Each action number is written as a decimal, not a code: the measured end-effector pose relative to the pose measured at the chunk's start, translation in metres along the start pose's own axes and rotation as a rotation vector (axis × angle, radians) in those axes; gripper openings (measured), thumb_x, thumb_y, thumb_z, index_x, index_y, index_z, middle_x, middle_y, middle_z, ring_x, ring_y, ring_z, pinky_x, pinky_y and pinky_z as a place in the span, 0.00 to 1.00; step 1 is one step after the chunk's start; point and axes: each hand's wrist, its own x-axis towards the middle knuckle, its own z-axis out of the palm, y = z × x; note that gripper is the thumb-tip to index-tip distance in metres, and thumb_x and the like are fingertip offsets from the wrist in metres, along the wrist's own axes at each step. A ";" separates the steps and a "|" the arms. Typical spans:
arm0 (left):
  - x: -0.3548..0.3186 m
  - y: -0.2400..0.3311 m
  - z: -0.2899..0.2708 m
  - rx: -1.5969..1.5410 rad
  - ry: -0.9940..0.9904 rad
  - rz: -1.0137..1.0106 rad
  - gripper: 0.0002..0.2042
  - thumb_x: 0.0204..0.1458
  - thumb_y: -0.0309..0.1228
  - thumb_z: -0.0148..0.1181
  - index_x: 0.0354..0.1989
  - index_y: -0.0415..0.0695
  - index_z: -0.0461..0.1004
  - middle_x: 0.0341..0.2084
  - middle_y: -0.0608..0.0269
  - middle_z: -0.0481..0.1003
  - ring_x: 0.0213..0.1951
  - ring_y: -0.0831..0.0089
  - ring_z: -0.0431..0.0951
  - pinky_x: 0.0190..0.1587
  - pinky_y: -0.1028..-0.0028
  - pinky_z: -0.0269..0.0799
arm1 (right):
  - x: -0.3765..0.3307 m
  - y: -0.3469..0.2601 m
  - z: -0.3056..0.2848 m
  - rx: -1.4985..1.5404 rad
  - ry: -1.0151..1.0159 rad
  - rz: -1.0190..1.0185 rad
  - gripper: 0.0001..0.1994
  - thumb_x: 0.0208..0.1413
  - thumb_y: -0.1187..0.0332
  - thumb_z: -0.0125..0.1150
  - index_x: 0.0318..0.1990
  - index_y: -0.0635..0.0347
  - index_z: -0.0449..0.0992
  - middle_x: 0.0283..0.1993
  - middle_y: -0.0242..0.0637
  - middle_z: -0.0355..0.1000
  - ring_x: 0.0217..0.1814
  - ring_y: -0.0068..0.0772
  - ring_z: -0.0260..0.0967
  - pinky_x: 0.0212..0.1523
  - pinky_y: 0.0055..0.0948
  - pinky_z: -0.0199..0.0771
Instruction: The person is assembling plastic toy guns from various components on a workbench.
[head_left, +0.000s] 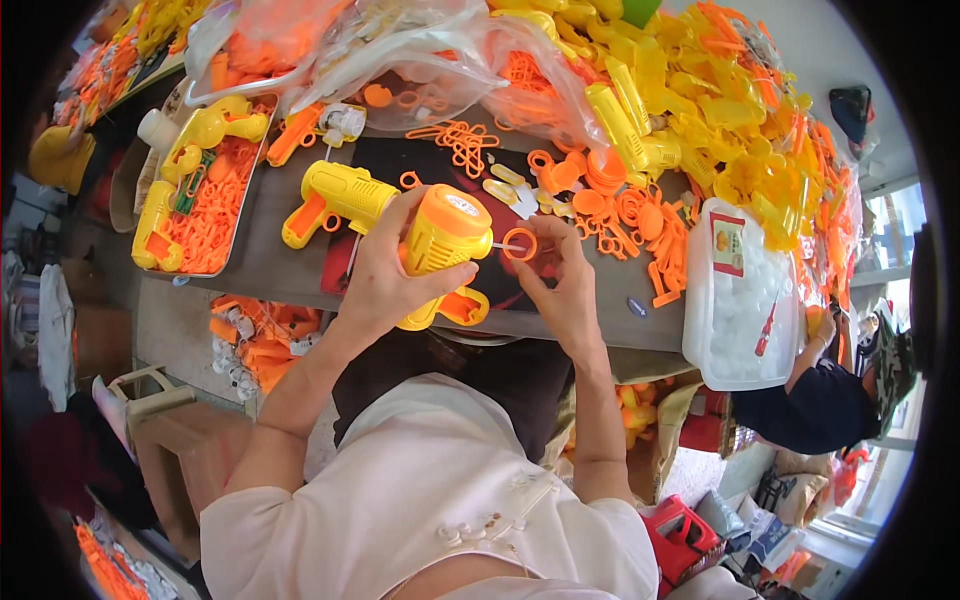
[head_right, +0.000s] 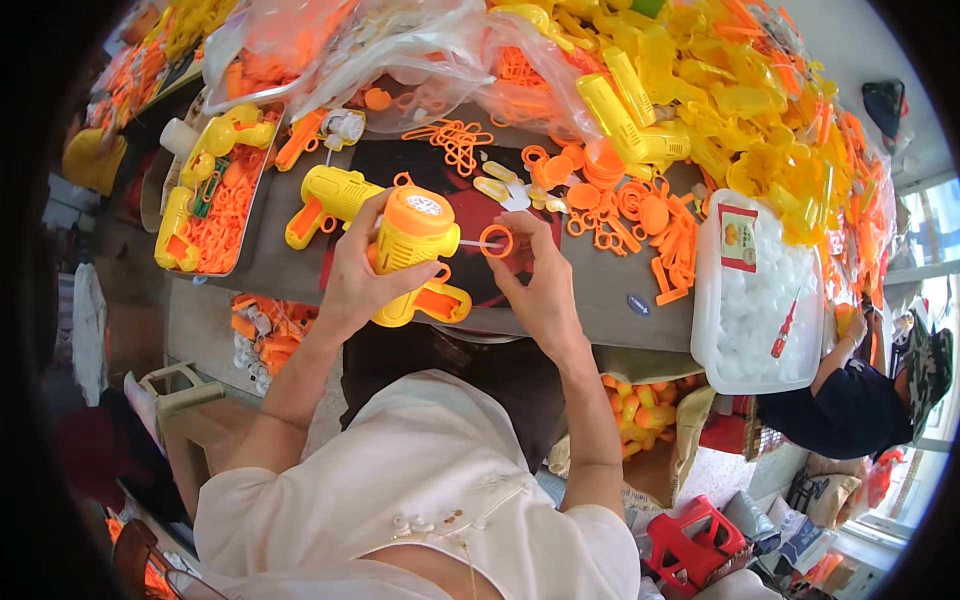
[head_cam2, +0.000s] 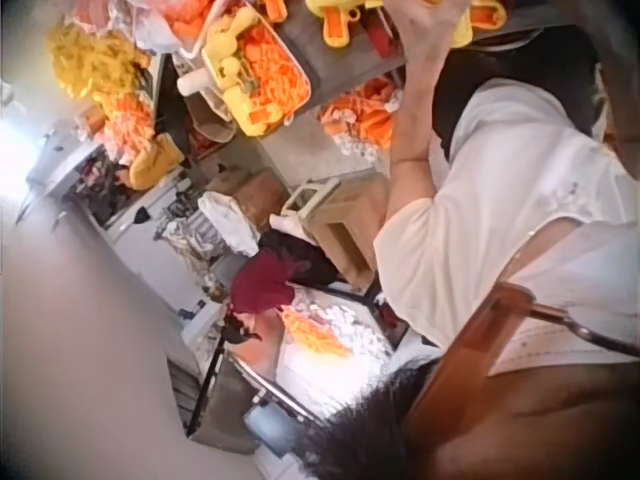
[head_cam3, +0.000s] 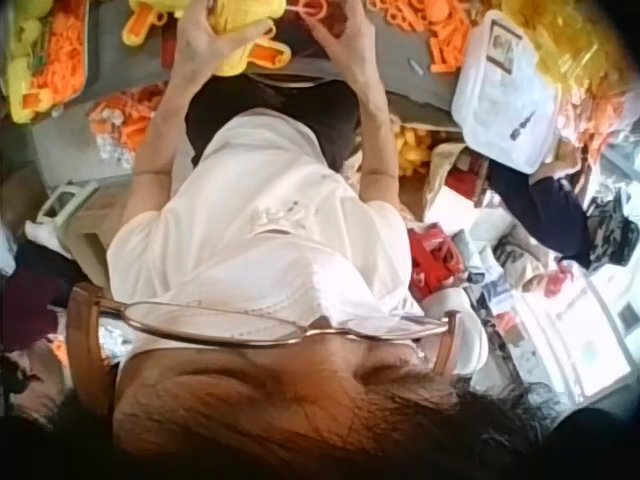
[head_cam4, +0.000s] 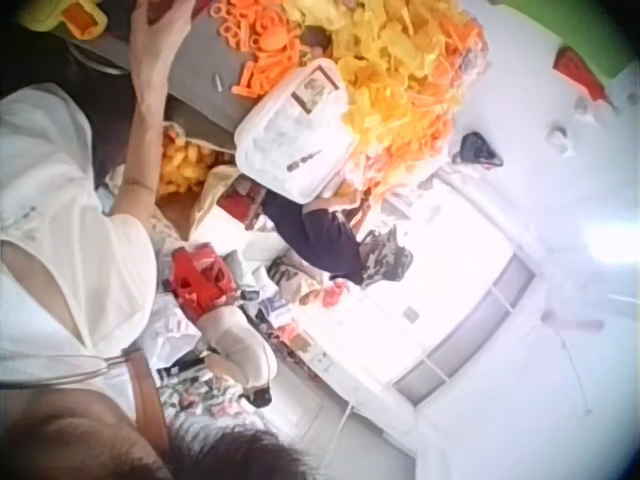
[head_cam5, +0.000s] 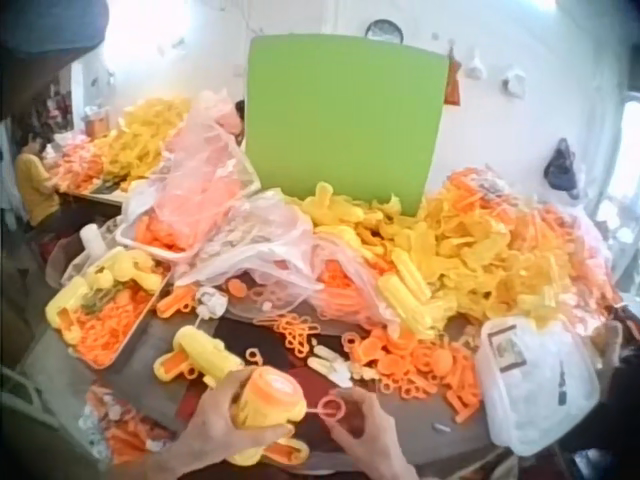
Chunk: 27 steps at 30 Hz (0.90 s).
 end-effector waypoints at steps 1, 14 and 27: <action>0.000 -0.002 -0.001 0.116 0.002 0.021 0.32 0.42 0.31 0.72 0.55 0.36 0.64 0.45 0.59 0.73 0.46 0.74 0.74 0.50 0.74 0.70 | -0.001 -0.006 -0.002 -0.047 -0.033 -0.018 0.19 0.52 0.82 0.59 0.51 0.64 0.65 0.49 0.37 0.71 0.45 0.23 0.71 0.45 0.21 0.73; 0.030 -0.031 0.020 -0.512 -0.339 -0.300 0.29 0.51 0.32 0.67 0.60 0.39 0.62 0.50 0.64 0.71 0.51 0.76 0.70 0.56 0.74 0.65 | 0.006 0.026 -0.003 0.784 -0.110 0.231 0.05 0.63 0.70 0.54 0.42 0.61 0.70 0.39 0.29 0.71 0.36 0.14 0.65 0.38 0.16 0.66; 0.018 -0.035 0.063 -0.340 0.005 -0.008 0.41 0.44 0.27 0.69 0.66 0.41 0.51 0.53 0.58 0.66 0.53 0.72 0.69 0.57 0.72 0.65 | -0.007 0.015 0.045 0.648 0.058 0.076 0.23 0.66 0.59 0.47 0.62 0.62 0.53 0.58 0.39 0.59 0.62 0.31 0.56 0.62 0.29 0.59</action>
